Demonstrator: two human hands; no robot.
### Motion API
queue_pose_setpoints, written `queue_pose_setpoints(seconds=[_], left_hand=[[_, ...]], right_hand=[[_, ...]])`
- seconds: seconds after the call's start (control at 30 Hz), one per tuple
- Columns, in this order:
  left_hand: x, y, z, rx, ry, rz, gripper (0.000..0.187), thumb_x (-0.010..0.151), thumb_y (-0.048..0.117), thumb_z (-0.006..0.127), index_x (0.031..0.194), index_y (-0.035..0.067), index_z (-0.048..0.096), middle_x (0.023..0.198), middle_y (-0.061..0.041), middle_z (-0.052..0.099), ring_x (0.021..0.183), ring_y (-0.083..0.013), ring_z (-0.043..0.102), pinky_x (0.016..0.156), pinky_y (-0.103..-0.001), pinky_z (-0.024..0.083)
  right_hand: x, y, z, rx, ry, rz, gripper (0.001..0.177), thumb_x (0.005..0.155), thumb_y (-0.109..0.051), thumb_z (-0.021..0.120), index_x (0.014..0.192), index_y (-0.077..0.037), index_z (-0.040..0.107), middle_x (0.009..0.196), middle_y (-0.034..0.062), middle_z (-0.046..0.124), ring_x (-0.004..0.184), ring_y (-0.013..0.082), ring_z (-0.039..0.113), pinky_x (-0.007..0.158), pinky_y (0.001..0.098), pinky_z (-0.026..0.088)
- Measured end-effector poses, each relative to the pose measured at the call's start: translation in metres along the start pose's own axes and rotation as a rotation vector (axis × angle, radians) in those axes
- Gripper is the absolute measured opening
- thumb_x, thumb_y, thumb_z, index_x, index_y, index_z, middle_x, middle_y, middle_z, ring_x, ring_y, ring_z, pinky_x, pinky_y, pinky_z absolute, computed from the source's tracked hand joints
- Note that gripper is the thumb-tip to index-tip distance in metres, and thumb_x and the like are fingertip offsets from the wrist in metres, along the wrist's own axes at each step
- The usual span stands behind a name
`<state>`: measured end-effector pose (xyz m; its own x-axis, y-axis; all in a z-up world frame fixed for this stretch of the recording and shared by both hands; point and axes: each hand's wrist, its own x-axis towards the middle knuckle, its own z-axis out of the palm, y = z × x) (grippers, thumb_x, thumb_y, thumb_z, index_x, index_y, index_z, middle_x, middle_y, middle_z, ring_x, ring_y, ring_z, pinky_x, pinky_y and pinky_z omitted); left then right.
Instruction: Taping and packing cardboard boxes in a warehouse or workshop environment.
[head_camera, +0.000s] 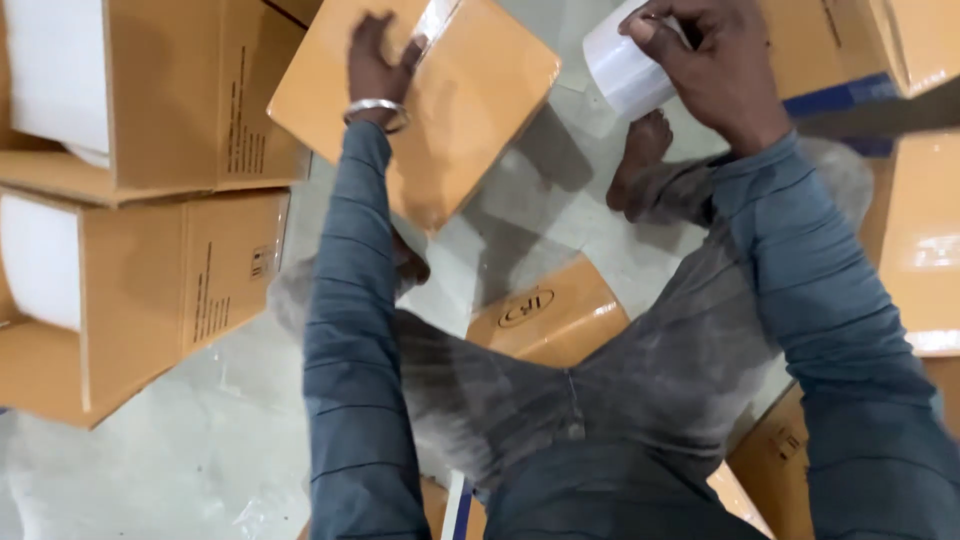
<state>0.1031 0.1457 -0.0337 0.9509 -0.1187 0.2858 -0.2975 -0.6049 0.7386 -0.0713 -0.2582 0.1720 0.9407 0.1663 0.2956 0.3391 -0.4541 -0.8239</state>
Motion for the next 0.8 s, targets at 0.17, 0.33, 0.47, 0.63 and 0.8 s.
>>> queue_pose_setpoints(seconds=[0.17, 0.33, 0.47, 0.63, 0.8], left_hand=[[0.103, -0.018, -0.035, 0.056, -0.063, -0.089, 0.081, 0.087, 0.056, 0.090, 0.138, 0.001, 0.059, 0.145, -0.025, 0.054, 0.137, -0.0423, 0.049, 0.115, -0.049, 0.045], [0.166, -0.035, -0.022, 0.126, -0.524, -0.432, 0.090, 0.074, 0.071, 0.082, 0.134, 0.007, 0.061, 0.130, -0.019, 0.067, 0.118, -0.0368, 0.065, 0.097, -0.045, 0.052], [0.124, -0.077, -0.002, -0.152, -0.684, -0.738, 0.088, 0.076, 0.074, 0.081, 0.129, 0.006, 0.067, 0.123, -0.013, 0.075, 0.113, -0.0320, 0.074, 0.099, -0.038, 0.058], [0.054, -0.022, 0.010, 0.489, -0.880, 0.308, 0.119, 0.054, 0.061, 0.084, 0.161, 0.016, 0.056, 0.136, -0.027, 0.065, 0.117, -0.0418, 0.063, 0.095, -0.042, 0.051], [-0.073, 0.088, 0.021, 0.121, -1.032, -0.325, 0.120, 0.067, 0.084, 0.067, 0.155, 0.005, 0.048, 0.149, -0.025, 0.054, 0.136, -0.0416, 0.053, 0.113, -0.047, 0.041]], right_hand=[[0.048, -0.037, 0.026, -0.149, 0.005, 0.153, 0.015, 0.110, -0.015, 0.070, 0.113, -0.001, 0.074, 0.092, 0.0149, 0.067, 0.081, 0.0208, 0.060, 0.073, 0.0365, 0.050], [0.075, -0.006, 0.030, -0.106, -0.083, 0.354, 0.014, 0.107, -0.018, 0.074, 0.114, -0.006, 0.078, 0.093, 0.0100, 0.074, 0.075, 0.0201, 0.064, 0.066, 0.0354, 0.052], [0.108, 0.022, 0.019, -0.161, -0.099, 0.310, 0.013, 0.109, -0.016, 0.074, 0.115, -0.006, 0.078, 0.098, 0.0119, 0.075, 0.080, 0.0192, 0.068, 0.070, 0.0359, 0.055], [0.140, 0.057, 0.020, -0.113, -0.007, 0.327, 0.016, 0.110, -0.017, 0.074, 0.116, -0.002, 0.076, 0.099, 0.0119, 0.074, 0.082, 0.0193, 0.068, 0.073, 0.0359, 0.055], [0.162, 0.082, 0.028, -0.044, -0.001, 0.293, 0.017, 0.112, -0.017, 0.074, 0.112, 0.000, 0.076, 0.096, 0.0115, 0.072, 0.079, 0.0180, 0.060, 0.072, 0.0364, 0.049]])
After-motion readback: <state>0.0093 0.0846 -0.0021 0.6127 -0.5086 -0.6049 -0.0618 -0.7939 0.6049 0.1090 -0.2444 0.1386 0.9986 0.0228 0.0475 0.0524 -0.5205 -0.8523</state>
